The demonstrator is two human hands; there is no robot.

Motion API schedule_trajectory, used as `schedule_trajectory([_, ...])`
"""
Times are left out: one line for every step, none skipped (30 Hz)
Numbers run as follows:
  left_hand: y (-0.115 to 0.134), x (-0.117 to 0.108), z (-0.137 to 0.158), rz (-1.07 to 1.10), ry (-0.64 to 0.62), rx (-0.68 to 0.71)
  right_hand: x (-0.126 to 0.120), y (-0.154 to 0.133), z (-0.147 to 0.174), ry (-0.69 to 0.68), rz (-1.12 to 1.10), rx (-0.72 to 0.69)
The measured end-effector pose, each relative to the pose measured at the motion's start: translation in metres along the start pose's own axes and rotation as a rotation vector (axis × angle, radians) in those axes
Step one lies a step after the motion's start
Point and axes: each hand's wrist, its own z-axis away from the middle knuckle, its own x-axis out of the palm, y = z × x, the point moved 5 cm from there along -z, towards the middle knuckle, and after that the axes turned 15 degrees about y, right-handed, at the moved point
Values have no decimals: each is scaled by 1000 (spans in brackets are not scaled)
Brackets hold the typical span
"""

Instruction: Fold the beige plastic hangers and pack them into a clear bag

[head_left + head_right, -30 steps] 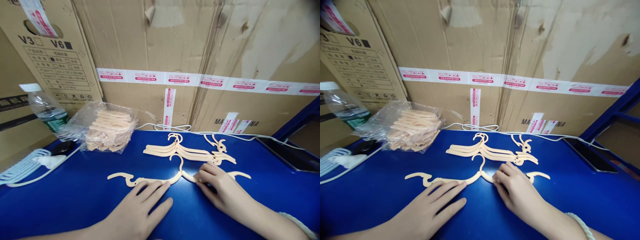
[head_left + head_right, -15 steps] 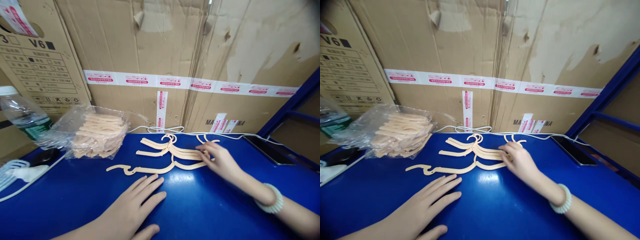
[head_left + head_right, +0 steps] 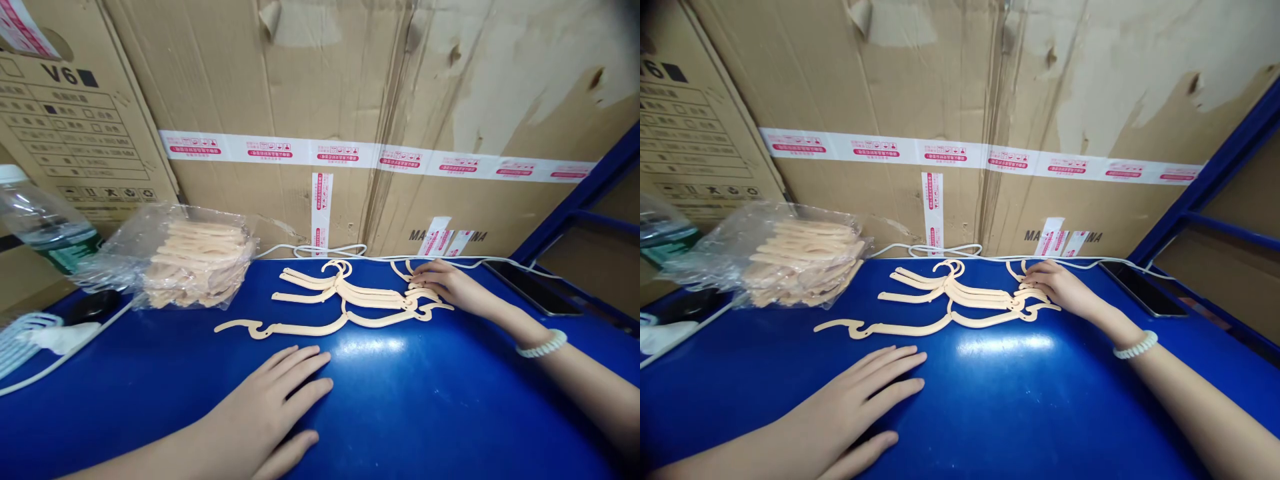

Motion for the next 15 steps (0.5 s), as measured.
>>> schedule_trajectory([0, 0, 0, -2, 2, 0, 1, 1, 1, 12, 0, -6])
schedule_trajectory([0, 0, 0, -3, 10, -4, 1, 2, 2, 27, 2, -10])
schedule_trajectory([0, 0, 0, -3, 23, -11, 2, 3, 3, 46, 5, -14])
schedule_trajectory([0, 0, 0, 2, 36, -17, 2, 3, 4, 70, 10, -17])
schedule_trajectory([0, 1, 1, 12, 40, -18, 2, 3, 4, 97, 15, -18])
schedule_trajectory([0, 1, 1, 26, 44, -19, 1, 3, 4, 126, 20, -19])
schedule_trajectory([0, 1, 2, 43, 50, -22, -1, 1, 3, 158, 26, -19])
schedule_trajectory([0, 1, 1, 67, 57, -27, -3, -2, 2, 192, 32, -20])
schedule_trajectory([0, 0, 1, 100, 62, -29, -6, -7, 0, 225, 35, -22])
schedule_trajectory([1, -1, 0, 144, 69, -35, -9, -13, -2, 258, 35, -26])
schedule_trajectory([3, -3, -1, 200, 80, -51, -11, -22, -5, 288, 32, -30])
schedule_trajectory([4, -5, -3, 272, 94, -80, -12, -34, -8, 315, 26, -36])
schedule_trajectory([5, -7, -5, 357, 107, -123, -12, -47, -11, 337, 17, -42])
schedule_trajectory([6, -8, -8, 453, 117, -186, -11, -63, -13, 349, 0, -49])
schedule_trajectory([6, -8, -10, 559, 120, -267, -8, -81, -15, 358, -19, -59])
